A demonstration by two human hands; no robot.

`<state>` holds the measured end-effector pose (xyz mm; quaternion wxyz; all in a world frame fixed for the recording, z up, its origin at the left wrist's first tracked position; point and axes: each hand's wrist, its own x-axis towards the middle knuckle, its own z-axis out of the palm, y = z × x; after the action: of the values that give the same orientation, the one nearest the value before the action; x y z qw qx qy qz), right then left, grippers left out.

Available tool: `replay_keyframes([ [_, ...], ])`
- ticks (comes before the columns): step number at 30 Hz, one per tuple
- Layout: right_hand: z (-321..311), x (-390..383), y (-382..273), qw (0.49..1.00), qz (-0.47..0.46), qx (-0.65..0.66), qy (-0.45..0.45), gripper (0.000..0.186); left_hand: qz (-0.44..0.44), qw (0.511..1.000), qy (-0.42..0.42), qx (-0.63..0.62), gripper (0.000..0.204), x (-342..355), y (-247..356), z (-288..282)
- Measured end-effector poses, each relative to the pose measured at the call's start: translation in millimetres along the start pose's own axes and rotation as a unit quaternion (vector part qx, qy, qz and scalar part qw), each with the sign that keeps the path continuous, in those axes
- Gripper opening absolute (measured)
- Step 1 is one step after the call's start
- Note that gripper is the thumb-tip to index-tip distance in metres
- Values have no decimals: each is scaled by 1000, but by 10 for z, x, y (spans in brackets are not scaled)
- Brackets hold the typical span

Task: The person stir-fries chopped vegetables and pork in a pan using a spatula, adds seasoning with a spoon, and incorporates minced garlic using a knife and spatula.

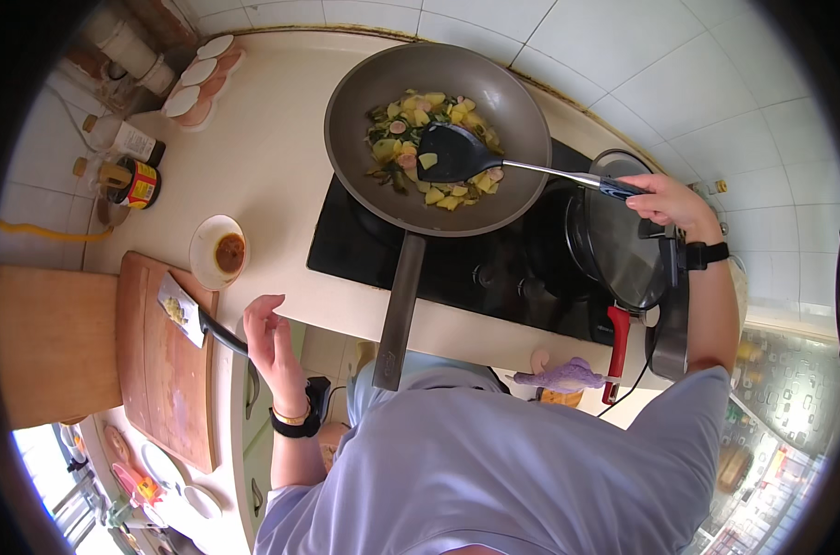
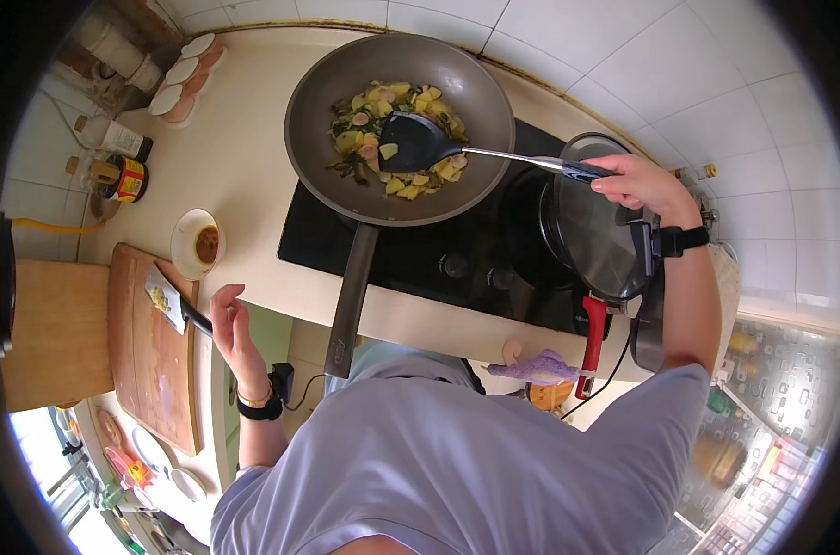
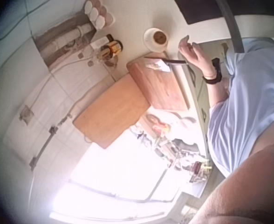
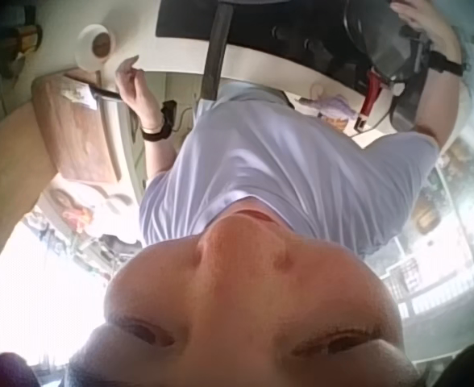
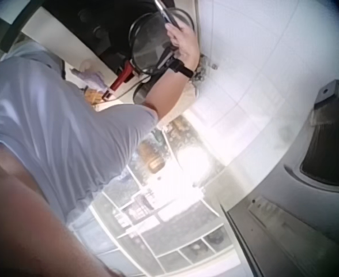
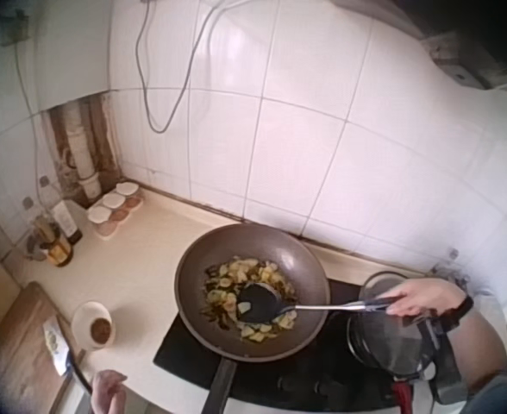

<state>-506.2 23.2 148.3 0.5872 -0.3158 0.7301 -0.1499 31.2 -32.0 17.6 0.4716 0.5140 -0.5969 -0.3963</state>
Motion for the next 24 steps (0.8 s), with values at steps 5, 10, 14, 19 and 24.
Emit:
replay_keyframes([
  [5, -30, -282, 204, 997, -50, 42, 47, 49, -1, 1000, -6, -2, 26, 8, 12, -2],
  [10, -150, -561, 190, 995, -37, 28, 84, 47, 11, 999, -29, -15, 27, 41, -30, 21],
  [14, -254, -596, 147, 996, -21, -17, 90, 47, 6, 999, -36, -24, 28, 29, -18, 60],
  [19, -404, -628, -19, 996, -16, -23, 81, 46, 3, 1000, -23, -13, 28, -22, -18, 71],
  [24, -667, -536, -308, 995, 18, -77, 55, 47, -6, 1000, -4, -7, 27, -73, 14, 106],
])
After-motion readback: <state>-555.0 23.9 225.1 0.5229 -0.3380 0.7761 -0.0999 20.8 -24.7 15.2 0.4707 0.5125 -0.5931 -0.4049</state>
